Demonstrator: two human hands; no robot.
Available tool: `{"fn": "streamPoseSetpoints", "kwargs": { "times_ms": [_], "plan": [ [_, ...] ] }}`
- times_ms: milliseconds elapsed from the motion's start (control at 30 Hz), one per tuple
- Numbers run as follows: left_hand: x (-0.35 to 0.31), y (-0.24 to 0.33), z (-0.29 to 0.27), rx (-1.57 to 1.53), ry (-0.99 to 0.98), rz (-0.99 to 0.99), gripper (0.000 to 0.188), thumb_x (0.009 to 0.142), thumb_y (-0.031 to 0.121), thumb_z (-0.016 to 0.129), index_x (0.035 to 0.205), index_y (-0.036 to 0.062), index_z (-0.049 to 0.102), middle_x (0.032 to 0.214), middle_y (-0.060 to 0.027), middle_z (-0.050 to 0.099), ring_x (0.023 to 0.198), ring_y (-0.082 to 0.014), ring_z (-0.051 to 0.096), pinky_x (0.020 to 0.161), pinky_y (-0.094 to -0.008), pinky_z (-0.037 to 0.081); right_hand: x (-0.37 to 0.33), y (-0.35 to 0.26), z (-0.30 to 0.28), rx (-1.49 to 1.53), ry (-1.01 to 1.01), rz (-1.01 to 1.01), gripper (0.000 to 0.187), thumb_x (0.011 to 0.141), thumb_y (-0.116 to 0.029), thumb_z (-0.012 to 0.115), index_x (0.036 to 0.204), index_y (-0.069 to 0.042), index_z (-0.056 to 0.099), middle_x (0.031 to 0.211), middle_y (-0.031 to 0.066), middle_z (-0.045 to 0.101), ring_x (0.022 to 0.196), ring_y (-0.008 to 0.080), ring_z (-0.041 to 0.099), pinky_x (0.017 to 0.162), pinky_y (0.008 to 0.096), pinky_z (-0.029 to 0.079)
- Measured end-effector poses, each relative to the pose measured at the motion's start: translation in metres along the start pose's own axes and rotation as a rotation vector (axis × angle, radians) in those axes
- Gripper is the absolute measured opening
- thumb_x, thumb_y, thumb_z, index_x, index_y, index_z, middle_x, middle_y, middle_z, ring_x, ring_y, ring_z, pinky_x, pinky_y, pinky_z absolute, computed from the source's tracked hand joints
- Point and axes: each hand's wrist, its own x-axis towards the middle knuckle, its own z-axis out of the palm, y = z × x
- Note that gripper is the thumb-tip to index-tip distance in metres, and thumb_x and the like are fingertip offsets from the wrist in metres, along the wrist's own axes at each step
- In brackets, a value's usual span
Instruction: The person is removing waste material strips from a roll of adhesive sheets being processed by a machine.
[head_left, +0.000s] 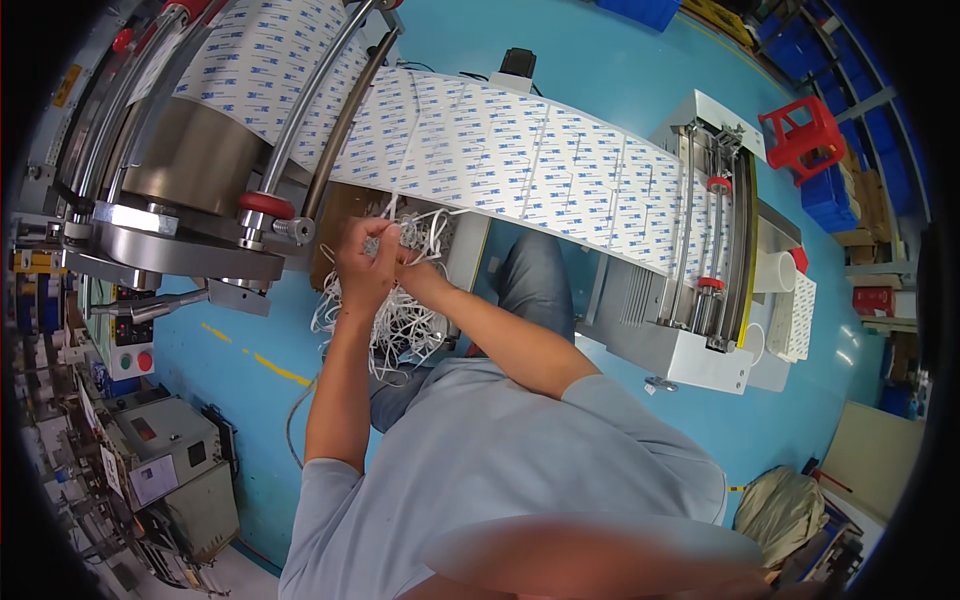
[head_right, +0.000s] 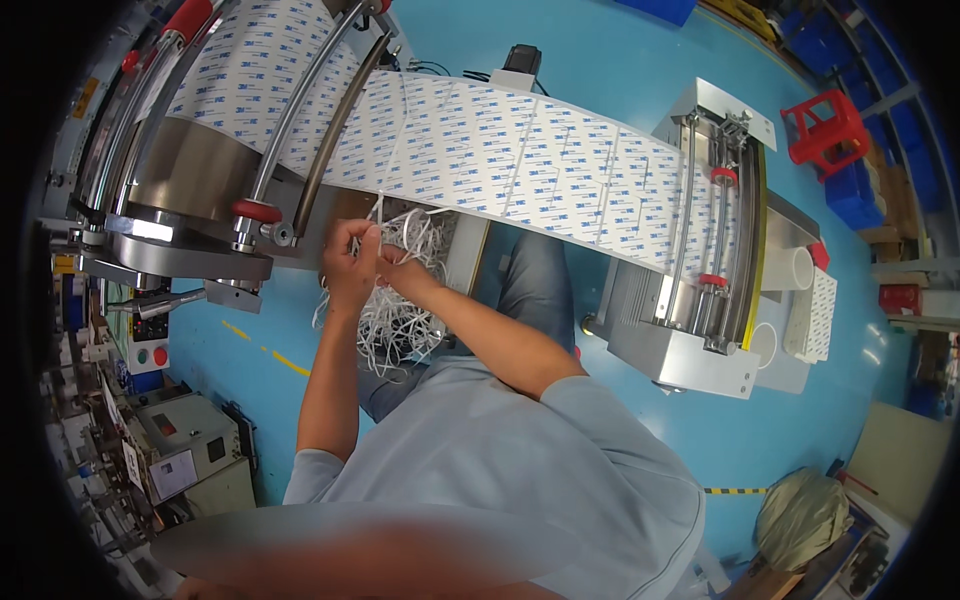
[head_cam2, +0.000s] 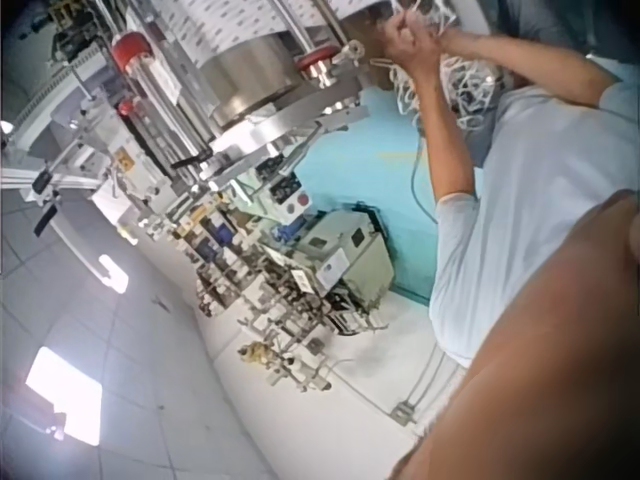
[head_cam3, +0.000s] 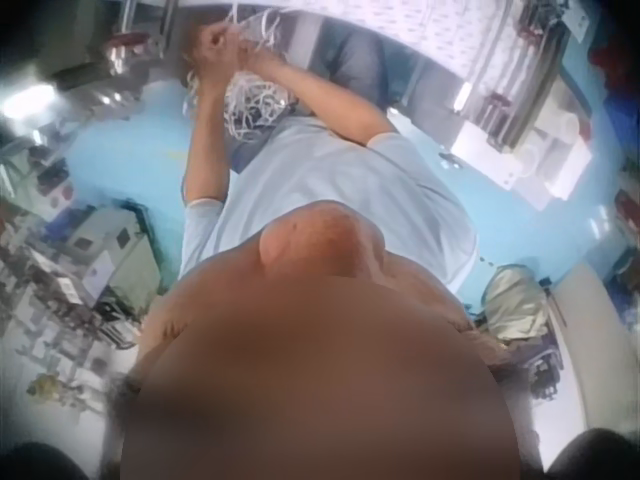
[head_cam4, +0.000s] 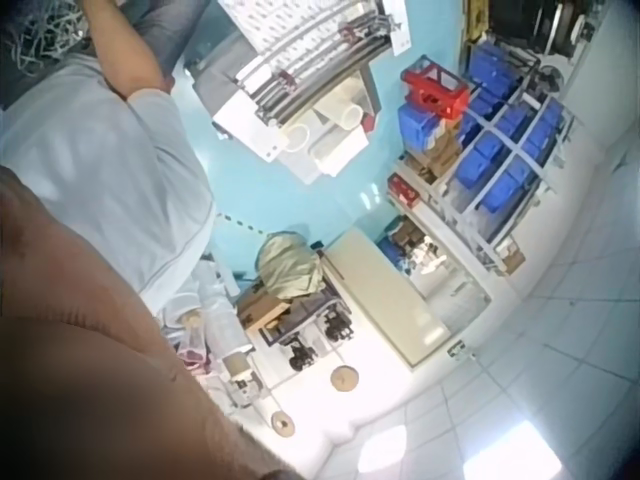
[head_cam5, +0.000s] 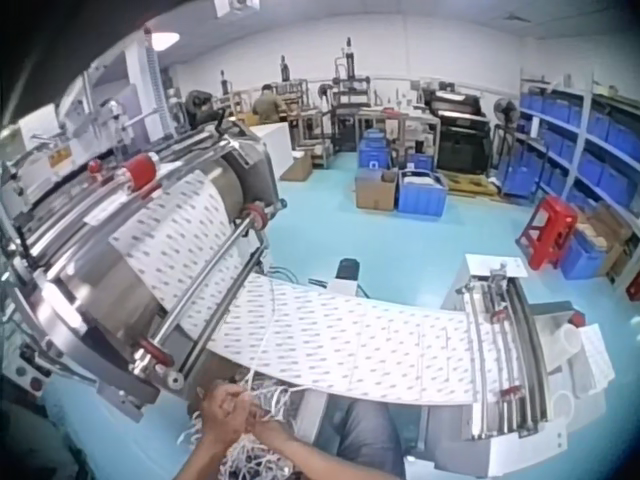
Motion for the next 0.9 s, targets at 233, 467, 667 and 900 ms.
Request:
{"fn": "streamPoseSetpoints", "kwargs": {
  "times_ms": [233,467,667,900],
  "plan": [
    [-0.005,-0.004,-0.020,0.023,-0.003,-0.049,0.010,0.079,0.008,0.063,0.087,0.0037,0.060,0.076,-0.0063,0.056,0.068,-0.0168,0.054,0.064,-0.0279,0.043,0.012,0.024,0.010,-0.130,-0.022,-0.055,0.026,0.093,-0.030,0.046,0.094,-0.007,0.058,0.081,-0.0015,0.058,0.070,0.0074,0.051,0.063,0.0246,0.044],
    [-0.017,0.001,-0.042,0.229,0.025,-0.463,0.024,0.084,0.027,0.061,0.091,0.0044,0.060,0.068,-0.0038,0.058,0.060,-0.0131,0.053,0.058,-0.0264,0.043,0.006,0.045,0.045,-0.462,-0.236,-0.144,0.016,0.087,-0.015,0.051,0.096,-0.004,0.059,0.080,0.0101,0.061,0.075,0.0198,0.059,0.067,0.0323,0.047],
    [-0.026,-0.015,-0.031,0.417,-0.083,-0.426,0.030,0.083,0.030,0.061,0.095,0.0030,0.060,0.077,-0.0083,0.060,0.067,-0.0172,0.056,0.062,-0.0289,0.044,0.008,0.049,0.057,-0.770,-0.408,-0.346,0.018,0.085,-0.016,0.054,0.097,-0.004,0.059,0.096,0.0144,0.061,0.095,0.0230,0.056,0.082,0.0321,0.044],
    [-0.030,-0.014,-0.027,0.481,-0.031,-0.254,0.042,0.082,0.029,0.062,0.112,0.0013,0.052,0.109,-0.0167,0.053,0.098,-0.0261,0.051,0.079,-0.0351,0.044,-0.007,0.034,0.049,-0.693,-0.388,-0.253,0.020,0.085,-0.018,0.052,0.097,-0.003,0.058,0.094,0.0173,0.061,0.096,0.0268,0.057,0.083,0.0349,0.044]
  ]
}}
